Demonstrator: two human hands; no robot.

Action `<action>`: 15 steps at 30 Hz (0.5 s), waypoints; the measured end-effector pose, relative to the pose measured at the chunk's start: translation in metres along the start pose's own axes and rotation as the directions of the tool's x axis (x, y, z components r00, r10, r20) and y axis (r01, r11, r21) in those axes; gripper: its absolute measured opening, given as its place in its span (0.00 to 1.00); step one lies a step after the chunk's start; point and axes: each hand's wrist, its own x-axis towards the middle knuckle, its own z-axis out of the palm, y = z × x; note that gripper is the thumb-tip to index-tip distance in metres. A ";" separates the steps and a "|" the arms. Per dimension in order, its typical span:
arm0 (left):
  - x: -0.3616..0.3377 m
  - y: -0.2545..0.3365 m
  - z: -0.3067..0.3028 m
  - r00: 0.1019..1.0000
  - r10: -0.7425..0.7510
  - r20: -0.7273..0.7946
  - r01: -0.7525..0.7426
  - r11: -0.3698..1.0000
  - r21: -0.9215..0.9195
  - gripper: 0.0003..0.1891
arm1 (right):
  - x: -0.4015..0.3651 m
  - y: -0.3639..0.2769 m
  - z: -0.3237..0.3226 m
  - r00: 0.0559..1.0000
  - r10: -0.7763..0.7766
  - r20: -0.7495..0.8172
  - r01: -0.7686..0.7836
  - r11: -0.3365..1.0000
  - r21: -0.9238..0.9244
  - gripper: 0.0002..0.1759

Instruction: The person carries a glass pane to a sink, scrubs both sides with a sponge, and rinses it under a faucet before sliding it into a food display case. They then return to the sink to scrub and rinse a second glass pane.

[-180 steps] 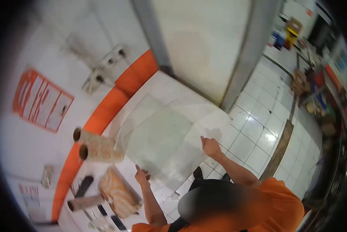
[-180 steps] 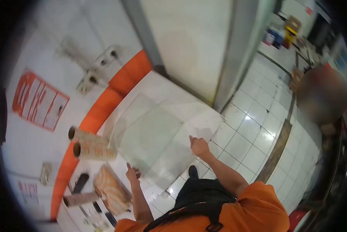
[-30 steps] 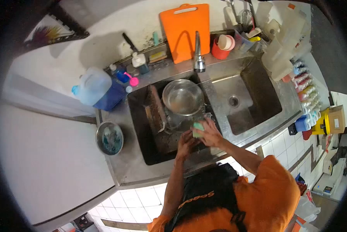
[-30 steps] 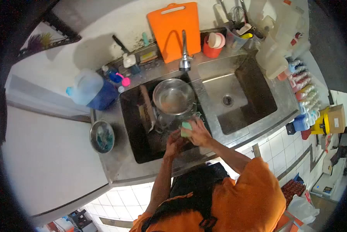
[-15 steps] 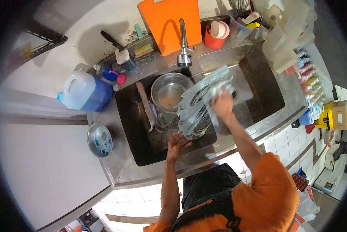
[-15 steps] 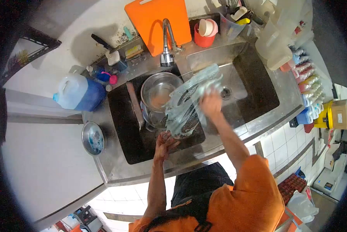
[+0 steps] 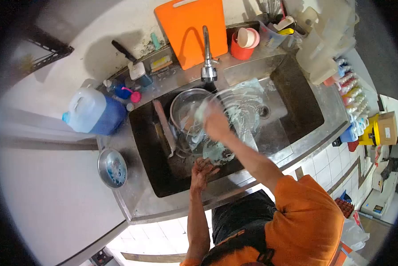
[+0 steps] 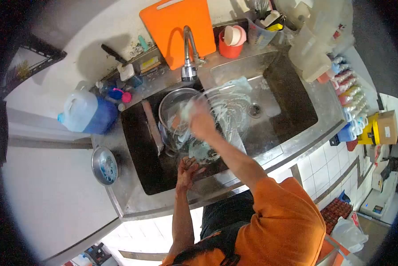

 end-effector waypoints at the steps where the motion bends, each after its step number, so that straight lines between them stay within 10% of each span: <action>1: 0.002 0.002 0.000 0.998 -0.040 -0.045 0.037 0.997 -0.061 0.18 | -0.032 -0.012 -0.037 0.986 -0.162 0.032 0.151 0.960 0.234 0.22; 2: 0.003 0.004 0.002 0.999 -0.038 -0.030 0.037 0.998 -0.053 0.18 | -0.051 -0.012 -0.064 0.946 -0.323 0.023 0.277 0.844 0.459 0.21; 6: -0.002 0.008 0.005 1.000 0.025 0.013 -0.027 0.993 0.118 0.21 | -0.038 0.106 -0.089 0.857 0.305 0.416 -0.505 0.664 0.552 0.23; 8: -0.002 0.007 0.012 1.000 0.010 0.023 -0.012 0.995 0.099 0.25 | -0.005 0.151 -0.053 0.847 0.509 -0.156 -0.530 0.833 -0.157 0.24; 9: -0.005 0.011 0.017 1.000 0.012 -0.006 -0.011 0.995 0.103 0.21 | 0.009 0.148 -0.053 0.846 0.525 0.096 -0.510 0.849 -0.140 0.25; 10: -0.005 0.013 0.022 0.999 0.017 -0.039 -0.012 0.994 0.105 0.17 | 0.026 0.129 -0.053 0.795 0.500 0.343 -0.494 0.862 -0.112 0.27; 15: 0.004 0.010 0.009 1.000 0.011 -0.024 -0.008 0.993 0.122 0.18 | -0.120 0.010 -0.063 0.991 -0.108 0.075 0.062 0.887 0.457 0.16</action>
